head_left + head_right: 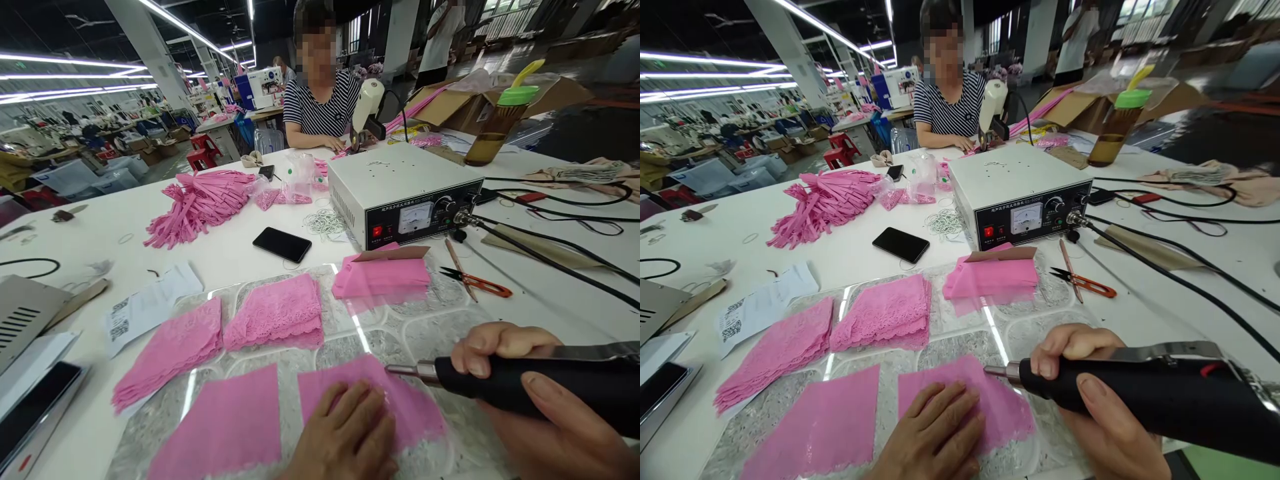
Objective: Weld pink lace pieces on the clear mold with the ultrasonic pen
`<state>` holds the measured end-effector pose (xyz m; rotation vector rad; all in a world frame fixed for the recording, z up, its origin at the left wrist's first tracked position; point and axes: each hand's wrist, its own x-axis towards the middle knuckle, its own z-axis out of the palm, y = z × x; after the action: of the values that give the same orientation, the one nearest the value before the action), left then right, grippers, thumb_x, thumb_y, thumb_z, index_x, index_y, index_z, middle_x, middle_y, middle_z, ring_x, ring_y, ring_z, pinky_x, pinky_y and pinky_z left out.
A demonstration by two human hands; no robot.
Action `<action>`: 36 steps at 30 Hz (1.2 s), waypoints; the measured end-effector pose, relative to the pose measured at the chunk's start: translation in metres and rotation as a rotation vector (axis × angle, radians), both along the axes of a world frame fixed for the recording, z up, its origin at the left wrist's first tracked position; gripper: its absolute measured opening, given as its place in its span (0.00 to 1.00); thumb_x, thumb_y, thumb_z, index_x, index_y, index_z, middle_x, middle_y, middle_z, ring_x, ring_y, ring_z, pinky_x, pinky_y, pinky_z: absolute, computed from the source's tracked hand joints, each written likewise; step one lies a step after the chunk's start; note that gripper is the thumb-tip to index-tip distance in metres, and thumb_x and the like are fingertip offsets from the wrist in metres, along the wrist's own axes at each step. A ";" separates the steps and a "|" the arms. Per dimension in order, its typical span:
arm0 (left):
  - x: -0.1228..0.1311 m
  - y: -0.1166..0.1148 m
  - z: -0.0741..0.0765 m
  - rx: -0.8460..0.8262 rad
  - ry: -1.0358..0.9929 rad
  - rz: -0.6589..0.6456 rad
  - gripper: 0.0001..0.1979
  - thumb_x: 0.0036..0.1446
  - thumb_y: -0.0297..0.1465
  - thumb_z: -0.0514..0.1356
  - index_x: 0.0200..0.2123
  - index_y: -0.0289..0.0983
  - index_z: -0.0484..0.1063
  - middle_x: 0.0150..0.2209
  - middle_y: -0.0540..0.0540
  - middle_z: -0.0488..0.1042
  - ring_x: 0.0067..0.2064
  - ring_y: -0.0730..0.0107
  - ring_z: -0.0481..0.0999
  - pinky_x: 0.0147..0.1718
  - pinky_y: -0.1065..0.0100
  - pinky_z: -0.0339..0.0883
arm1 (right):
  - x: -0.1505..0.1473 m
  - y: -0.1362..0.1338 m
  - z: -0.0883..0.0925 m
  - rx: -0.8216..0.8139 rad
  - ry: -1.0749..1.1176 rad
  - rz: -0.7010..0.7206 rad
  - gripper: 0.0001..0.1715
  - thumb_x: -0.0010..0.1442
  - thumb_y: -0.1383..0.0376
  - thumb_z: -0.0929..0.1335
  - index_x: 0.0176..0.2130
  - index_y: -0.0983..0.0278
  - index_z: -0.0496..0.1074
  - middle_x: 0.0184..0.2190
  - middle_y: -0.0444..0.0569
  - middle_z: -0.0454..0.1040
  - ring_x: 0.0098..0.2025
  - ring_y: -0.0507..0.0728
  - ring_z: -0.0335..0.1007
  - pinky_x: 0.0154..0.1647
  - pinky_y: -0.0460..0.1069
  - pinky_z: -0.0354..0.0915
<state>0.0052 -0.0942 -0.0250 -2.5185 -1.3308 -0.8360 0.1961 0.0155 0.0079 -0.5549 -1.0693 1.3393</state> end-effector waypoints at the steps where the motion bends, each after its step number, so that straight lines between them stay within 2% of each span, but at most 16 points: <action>1: 0.000 0.000 -0.001 0.005 -0.001 0.001 0.13 0.66 0.33 0.52 0.41 0.32 0.74 0.43 0.43 0.78 0.47 0.63 0.77 0.45 0.63 0.71 | -0.001 0.000 0.001 0.000 -0.012 0.005 0.08 0.52 0.60 0.72 0.29 0.61 0.72 0.25 0.45 0.68 0.24 0.53 0.66 0.25 0.49 0.70; 6: -0.001 0.001 -0.005 0.024 -0.001 -0.008 0.14 0.66 0.34 0.53 0.42 0.32 0.74 0.42 0.42 0.78 0.47 0.63 0.77 0.47 0.63 0.70 | -0.002 -0.001 0.007 0.001 -0.042 0.014 0.09 0.51 0.59 0.72 0.28 0.61 0.72 0.24 0.45 0.68 0.23 0.54 0.67 0.24 0.50 0.70; 17: -0.006 -0.001 -0.014 0.059 0.063 -0.020 0.15 0.66 0.35 0.53 0.44 0.33 0.75 0.45 0.42 0.78 0.50 0.60 0.76 0.50 0.62 0.69 | 0.001 0.002 0.002 0.057 -0.033 0.043 0.05 0.56 0.61 0.69 0.33 0.59 0.72 0.27 0.45 0.67 0.25 0.53 0.65 0.27 0.50 0.69; 22: -0.007 0.000 -0.012 0.068 0.094 -0.038 0.16 0.67 0.35 0.51 0.44 0.32 0.75 0.44 0.42 0.79 0.50 0.60 0.76 0.50 0.61 0.69 | 0.016 -0.004 0.007 0.013 -0.017 -0.018 0.07 0.53 0.60 0.70 0.30 0.61 0.71 0.25 0.45 0.66 0.24 0.53 0.63 0.24 0.49 0.68; 27: -0.007 -0.001 -0.013 0.049 0.099 -0.045 0.16 0.66 0.35 0.53 0.47 0.31 0.74 0.46 0.41 0.78 0.52 0.59 0.75 0.52 0.61 0.68 | 0.022 -0.012 0.007 -0.058 -0.051 -0.051 0.06 0.54 0.60 0.70 0.31 0.60 0.71 0.26 0.46 0.67 0.26 0.54 0.64 0.27 0.50 0.69; 36: -0.008 -0.001 -0.017 0.054 0.092 -0.038 0.16 0.66 0.36 0.53 0.47 0.33 0.75 0.47 0.41 0.77 0.53 0.60 0.74 0.55 0.61 0.65 | 0.018 -0.007 0.008 0.015 -0.085 -0.004 0.06 0.54 0.60 0.70 0.30 0.60 0.71 0.24 0.46 0.67 0.23 0.53 0.65 0.24 0.50 0.70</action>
<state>-0.0032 -0.0957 -0.0420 -2.5148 -1.2196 -0.7435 0.2142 0.0087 0.0164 -0.6070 -1.1458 1.3127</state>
